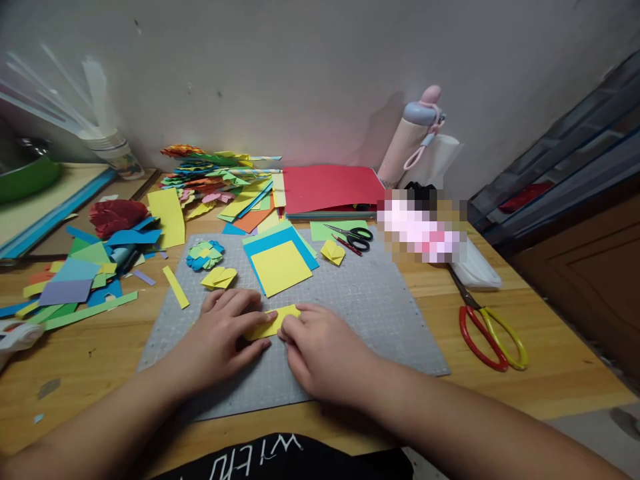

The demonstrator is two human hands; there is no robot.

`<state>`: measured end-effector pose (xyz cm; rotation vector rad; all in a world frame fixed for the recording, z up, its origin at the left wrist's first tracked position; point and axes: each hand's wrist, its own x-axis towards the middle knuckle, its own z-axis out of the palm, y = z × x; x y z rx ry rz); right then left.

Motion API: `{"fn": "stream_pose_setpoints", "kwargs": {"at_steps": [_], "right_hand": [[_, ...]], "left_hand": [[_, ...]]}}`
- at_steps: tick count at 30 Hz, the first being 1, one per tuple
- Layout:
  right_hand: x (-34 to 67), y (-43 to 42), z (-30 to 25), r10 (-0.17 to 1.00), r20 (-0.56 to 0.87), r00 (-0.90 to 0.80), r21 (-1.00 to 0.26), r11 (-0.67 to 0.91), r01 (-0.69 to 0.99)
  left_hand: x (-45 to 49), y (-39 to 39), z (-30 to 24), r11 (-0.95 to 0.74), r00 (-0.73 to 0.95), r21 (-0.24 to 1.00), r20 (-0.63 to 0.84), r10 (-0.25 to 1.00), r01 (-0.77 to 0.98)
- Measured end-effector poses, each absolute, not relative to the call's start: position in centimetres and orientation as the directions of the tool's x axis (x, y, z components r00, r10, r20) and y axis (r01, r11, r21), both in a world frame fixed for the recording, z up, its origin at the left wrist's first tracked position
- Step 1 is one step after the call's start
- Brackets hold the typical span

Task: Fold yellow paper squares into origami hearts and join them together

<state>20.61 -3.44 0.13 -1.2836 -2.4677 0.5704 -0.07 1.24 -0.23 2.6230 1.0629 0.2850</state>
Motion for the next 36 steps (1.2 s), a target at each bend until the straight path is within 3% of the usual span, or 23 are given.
{"fn": "stream_pose_setpoints", "kwargs": {"at_steps": [7,9,12,14,17,21,28,36], "right_hand": [[20.1,-1.2,-1.1,0.775,0.167,-0.61,-0.416,0.616,0.669],[20.2,-1.1,-1.1,0.808,0.193,-0.557,-0.531,0.563,0.633],[20.0,-0.7,-0.1,0.931,0.051,-0.362,-0.883,0.211,0.419],[19.6,-0.3,0.8,0.947,-0.145,-0.286,-0.98,-0.097,0.175],[18.7,0.4,1.5,0.912,-0.302,-0.278,-0.93,-0.346,-0.122],[17.6,1.1,0.8,0.868,-0.302,-0.393,-0.829,-0.443,-0.342],[17.9,1.2,-1.1,0.835,-0.25,-0.49,-0.893,-0.395,-0.218],[17.9,0.9,-0.7,0.805,-0.283,-0.522,-0.936,-0.351,-0.035]], "left_hand": [[0.0,1.5,-0.9,-0.771,0.755,0.314,0.2,0.625,0.555],[-0.1,1.6,-0.7,-0.713,0.69,0.422,0.239,0.683,0.56],[0.1,1.9,0.3,-0.416,0.467,0.756,0.165,0.869,0.506],[0.5,2.2,1.3,-0.086,0.4,0.933,-0.065,0.914,0.349],[1.3,2.5,2.6,0.226,0.413,0.966,-0.259,0.873,0.128],[1.8,2.5,2.7,0.374,0.367,0.926,-0.332,0.869,-0.049],[1.1,2.2,0.4,0.435,0.537,0.896,-0.326,0.778,-0.087],[0.5,1.9,-0.2,0.374,0.453,0.927,-0.344,0.822,0.025]]}}
